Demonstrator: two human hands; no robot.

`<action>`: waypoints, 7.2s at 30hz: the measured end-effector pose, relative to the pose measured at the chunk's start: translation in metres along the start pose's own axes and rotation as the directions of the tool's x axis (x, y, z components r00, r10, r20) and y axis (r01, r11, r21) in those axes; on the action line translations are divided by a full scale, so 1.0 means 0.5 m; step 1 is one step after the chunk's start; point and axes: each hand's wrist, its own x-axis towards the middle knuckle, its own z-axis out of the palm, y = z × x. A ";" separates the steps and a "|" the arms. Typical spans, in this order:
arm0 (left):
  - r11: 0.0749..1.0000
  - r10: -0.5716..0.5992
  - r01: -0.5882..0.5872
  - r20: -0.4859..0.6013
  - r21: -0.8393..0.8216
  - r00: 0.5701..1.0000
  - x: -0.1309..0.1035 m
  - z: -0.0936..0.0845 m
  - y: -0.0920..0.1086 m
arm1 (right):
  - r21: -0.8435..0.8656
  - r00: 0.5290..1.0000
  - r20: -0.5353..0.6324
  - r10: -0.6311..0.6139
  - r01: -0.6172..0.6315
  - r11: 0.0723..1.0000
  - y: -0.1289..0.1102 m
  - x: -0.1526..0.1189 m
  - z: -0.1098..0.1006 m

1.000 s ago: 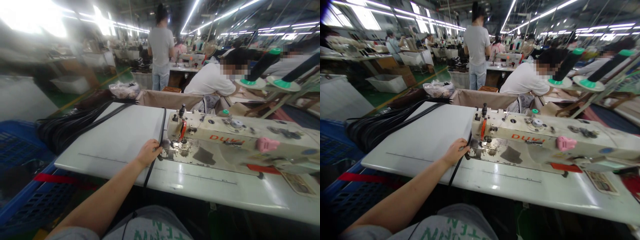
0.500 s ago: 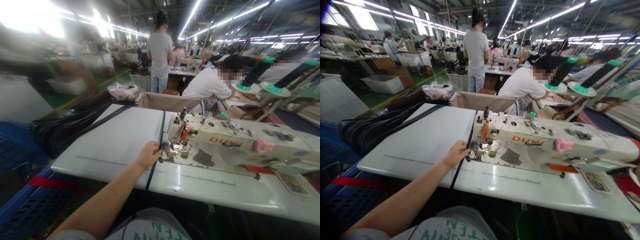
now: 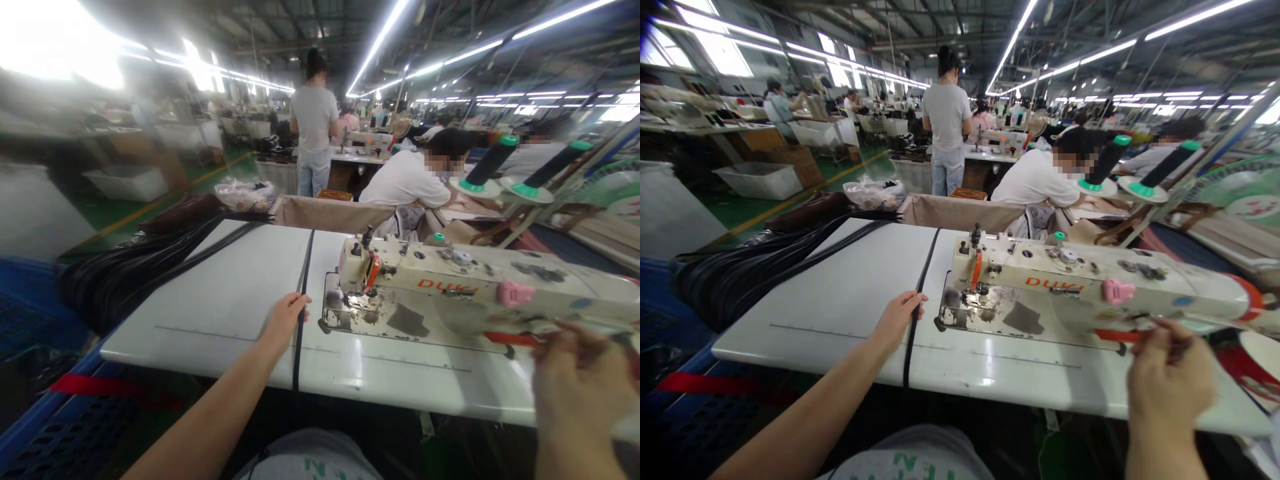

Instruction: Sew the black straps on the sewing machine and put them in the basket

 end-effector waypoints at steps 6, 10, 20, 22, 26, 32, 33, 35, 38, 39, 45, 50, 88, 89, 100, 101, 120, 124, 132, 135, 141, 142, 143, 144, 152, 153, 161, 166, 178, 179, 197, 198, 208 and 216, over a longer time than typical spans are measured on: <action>0.888 -0.313 0.380 0.267 -0.259 0.912 -0.109 -0.022 0.002 | 0.013 0.685 0.727 0.038 -0.069 0.998 -0.013 -0.229 0.057; 0.875 -0.313 0.396 0.298 -0.279 0.902 -0.160 -0.032 -0.010 | 0.090 0.664 0.744 -0.069 0.003 0.996 -0.047 -0.250 0.067; 0.861 -0.198 0.247 0.154 -0.445 0.968 -0.206 -0.014 -0.015 | 0.140 0.477 0.850 -0.224 0.206 0.969 -0.210 -0.313 0.097; 0.827 -0.224 0.270 0.151 -0.494 0.963 -0.218 -0.005 -0.014 | 0.049 0.444 0.878 -0.176 0.283 0.958 -0.232 -0.326 0.102; 0.780 -0.275 0.365 0.246 -0.508 0.929 -0.232 0.006 -0.015 | -0.035 0.429 0.892 -0.146 0.386 0.922 -0.257 -0.340 0.118; 0.797 -0.287 0.359 0.220 -0.485 0.932 -0.222 0.005 -0.017 | -0.090 0.414 0.899 -0.142 0.492 0.866 -0.273 -0.349 0.142; 0.803 -0.284 0.355 0.217 -0.478 0.934 -0.220 0.005 -0.018 | -0.099 0.414 0.899 -0.143 0.510 0.854 -0.276 -0.349 0.143; 0.820 -0.273 0.344 0.216 -0.458 0.938 -0.217 0.004 -0.019 | -0.116 0.413 0.900 -0.139 0.534 0.837 -0.284 -0.347 0.144; 0.842 -0.259 0.326 0.208 -0.429 0.943 -0.213 -0.002 -0.015 | -0.138 0.411 0.904 -0.121 0.547 0.826 -0.297 -0.343 0.146; 0.846 -0.263 0.325 0.201 -0.423 0.944 -0.212 -0.005 -0.013 | -0.144 0.412 0.903 -0.117 0.549 0.823 -0.302 -0.341 0.148; 0.810 -0.286 0.333 0.172 -0.482 0.943 -0.200 -0.037 0.005 | -0.184 0.469 0.875 -0.116 0.545 0.818 -0.315 -0.334 0.173; 0.783 -0.229 0.260 0.127 -0.565 0.965 -0.187 -0.062 0.004 | -0.201 0.515 0.847 -0.131 0.540 0.817 -0.319 -0.336 0.194; 0.806 -0.222 0.367 0.337 -0.465 0.915 -0.177 -0.017 0.041 | 0.480 0.453 0.685 -0.570 0.307 0.822 -0.272 -0.348 0.128; 0.805 -0.217 0.369 0.347 -0.465 0.912 -0.177 -0.016 0.040 | 0.487 0.449 0.676 -0.585 0.324 0.811 -0.272 -0.352 0.129; 0.770 -0.195 0.419 0.447 -0.482 0.873 -0.181 -0.010 0.034 | 0.545 0.401 0.609 -0.684 0.415 0.729 -0.273 -0.356 0.133; 0.765 -0.198 0.425 0.451 -0.484 0.870 -0.182 -0.009 0.035 | 0.535 0.402 0.604 -0.688 0.435 0.724 -0.271 -0.358 0.136; 0.526 -0.321 0.592 0.502 -0.611 0.803 -0.185 -0.006 0.023 | 0.514 0.448 0.765 -0.462 0.007 0.858 -0.291 -0.388 0.129; 0.457 -0.389 0.641 0.510 -0.616 0.767 -0.188 -0.007 0.039 | 0.502 0.462 0.747 -0.479 0.082 0.861 -0.296 -0.392 0.124; 0.282 -0.361 0.726 0.631 -0.628 0.686 -0.183 -0.018 0.051 | 0.506 0.495 0.669 -0.554 0.242 0.828 -0.284 -0.397 0.119; 0.253 -0.340 0.755 0.675 -0.605 0.655 -0.183 -0.021 0.048 | 0.521 0.488 0.653 -0.579 0.265 0.812 -0.284 -0.398 0.116; 0.213 -0.308 0.800 0.739 -0.561 0.600 -0.181 -0.029 0.047 | 0.562 0.499 0.597 -0.628 0.299 0.771 -0.287 -0.397 0.103; 0.214 -0.301 0.806 0.748 -0.552 0.592 -0.181 -0.030 0.046 | 0.571 0.498 0.587 -0.638 0.304 0.763 -0.286 -0.398 0.102; 0.221 -0.292 0.811 0.757 -0.542 0.585 -0.180 -0.031 0.045 | 0.578 0.497 0.580 -0.645 0.308 0.756 -0.285 -0.398 0.100; 0.232 -0.283 0.814 0.764 -0.532 0.580 -0.180 -0.032 0.044 | 0.582 0.497 0.575 -0.650 0.311 0.752 -0.284 -0.399 0.100; 0.326 -0.244 0.815 0.791 -0.479 0.562 -0.179 -0.035 0.043 | 0.606 0.487 0.552 -0.677 0.324 0.726 -0.278 -0.398 0.097; 0.340 -0.246 0.815 0.792 -0.470 0.559 -0.179 -0.035 0.044 | 0.606 0.489 0.554 -0.674 0.317 0.729 -0.279 -0.398 0.096; 0.347 -0.238 0.818 0.801 -0.458 0.549 -0.178 -0.036 0.042 | 0.649 0.446 0.727 -0.522 -0.200 0.734 -0.277 -0.401 0.102; 0.386 -0.328 0.765 0.698 -0.516 0.636 -0.182 -0.023 0.037 | 0.590 0.482 0.782 -0.396 -0.366 0.720 -0.281 -0.401 0.108; 0.584 -0.314 0.633 0.577 -0.509 0.754 -0.198 -0.001 0.016 | 0.556 0.500 0.782 -0.372 -0.288 0.780 -0.293 -0.421 0.123; 0.591 -0.310 0.621 0.566 -0.515 0.764 -0.198 -0.002 0.017 | 0.556 0.511 0.778 -0.364 -0.292 0.779 -0.293 -0.420 0.123; 0.716 -0.211 0.431 0.418 -0.549 0.883 -0.206 0.001 0.031 | 0.290 0.534 0.725 -0.435 0.337 0.896 -0.288 -0.384 0.077; 0.722 -0.205 0.426 0.419 -0.545 0.884 -0.207 0.002 0.032 | 0.261 0.536 0.716 -0.447 0.389 0.883 -0.290 -0.384 0.076; 0.808 -0.179 0.374 0.416 -0.455 0.892 -0.218 0.013 0.023 | 0.174 0.570 0.584 -0.578 0.608 0.775 -0.297 -0.400 0.069; 0.776 -0.160 0.367 0.403 -0.513 0.901 -0.209 0.015 0.022 | 0.283 0.598 0.634 -0.491 0.411 0.867 -0.262 -0.384 0.081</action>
